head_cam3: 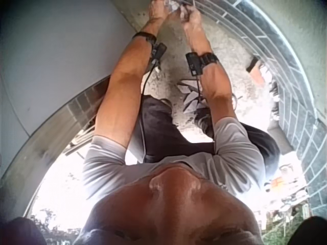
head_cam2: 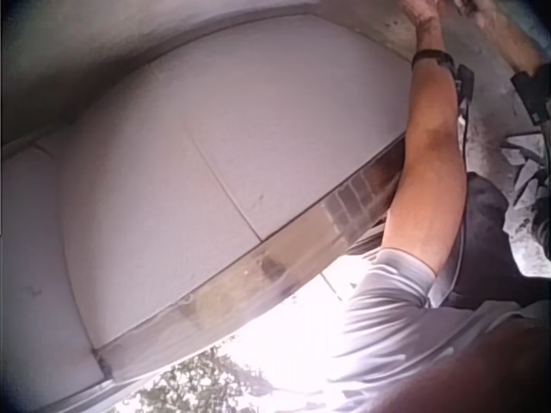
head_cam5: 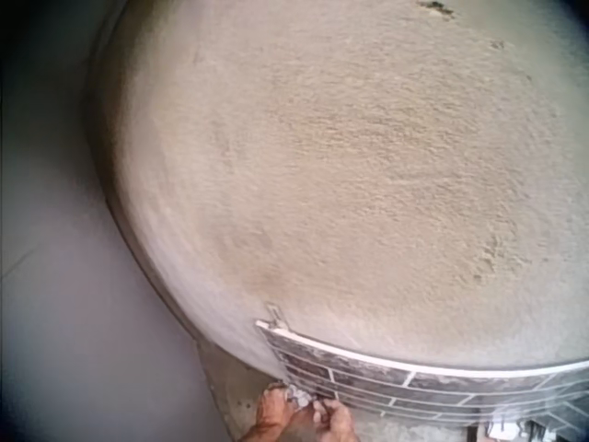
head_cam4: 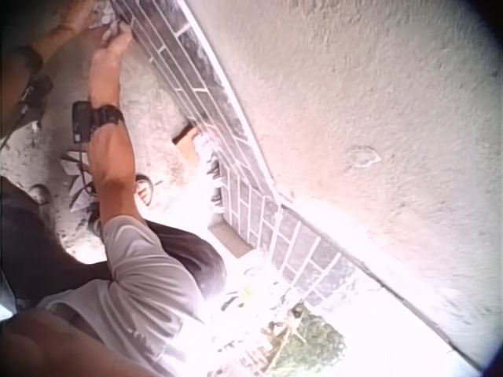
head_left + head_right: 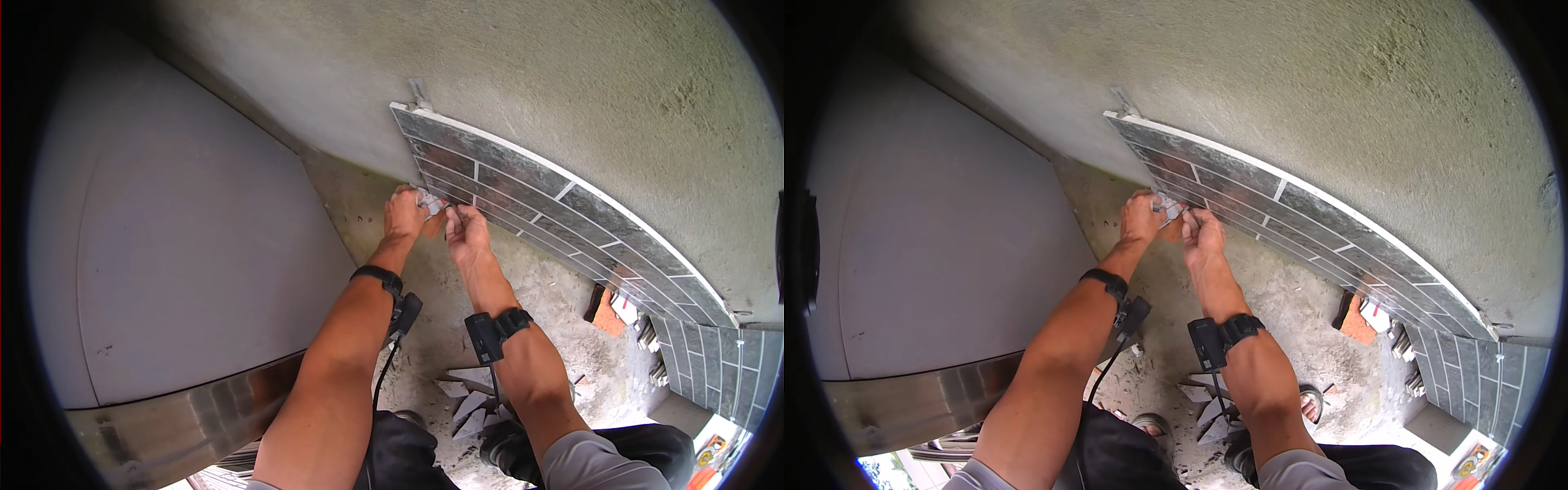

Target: The recorder applies mortar to the back of a tile using a trowel and then carefully positions the tile on an exterior wall.

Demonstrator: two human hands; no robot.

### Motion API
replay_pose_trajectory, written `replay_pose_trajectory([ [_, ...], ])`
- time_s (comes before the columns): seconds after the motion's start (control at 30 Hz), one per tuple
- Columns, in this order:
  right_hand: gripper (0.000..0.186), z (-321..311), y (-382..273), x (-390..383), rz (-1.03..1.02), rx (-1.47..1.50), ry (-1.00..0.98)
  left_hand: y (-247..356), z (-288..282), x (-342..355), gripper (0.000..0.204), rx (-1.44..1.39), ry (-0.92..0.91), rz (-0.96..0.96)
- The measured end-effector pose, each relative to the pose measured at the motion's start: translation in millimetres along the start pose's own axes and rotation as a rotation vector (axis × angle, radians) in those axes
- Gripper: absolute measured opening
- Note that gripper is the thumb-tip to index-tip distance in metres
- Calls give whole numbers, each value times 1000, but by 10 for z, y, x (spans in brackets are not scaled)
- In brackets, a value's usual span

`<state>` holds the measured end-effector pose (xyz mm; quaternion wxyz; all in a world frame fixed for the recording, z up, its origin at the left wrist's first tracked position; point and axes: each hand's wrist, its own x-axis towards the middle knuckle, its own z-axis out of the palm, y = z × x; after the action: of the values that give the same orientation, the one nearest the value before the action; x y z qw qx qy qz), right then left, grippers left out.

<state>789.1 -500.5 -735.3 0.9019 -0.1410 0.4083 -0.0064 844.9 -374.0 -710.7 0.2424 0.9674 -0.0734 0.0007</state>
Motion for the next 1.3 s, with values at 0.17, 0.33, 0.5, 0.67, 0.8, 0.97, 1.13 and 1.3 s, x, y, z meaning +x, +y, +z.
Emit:
replay_pose_trajectory([
  [0.17,9,18,4,-24,-4,1,13,-50,34,13,22,-28,34,16],
  [0.33,11,-21,-28,-34,-11,-14,-11,41,29,43,23,-23,8,-13],
  [0.5,14,-2,-11,-49,-9,-11,-8,-25,66,65,20,-19,28,21],
  [0.67,15,-65,70,-48,-129,-78,-16,-45,57,48,24,-21,35,37],
  [0.8,11,-94,153,-23,-228,-159,16,20,-9,52,30,-14,-8,6],
  [0.97,7,13,254,134,-223,-295,78,34,-1,40,35,13,-18,9],
  [1.13,9,145,385,182,-264,-246,159,52,-9,13,35,55,-49,-40],
  [1.3,13,140,466,315,-400,-173,184,64,12,19,34,20,-31,-5],
])
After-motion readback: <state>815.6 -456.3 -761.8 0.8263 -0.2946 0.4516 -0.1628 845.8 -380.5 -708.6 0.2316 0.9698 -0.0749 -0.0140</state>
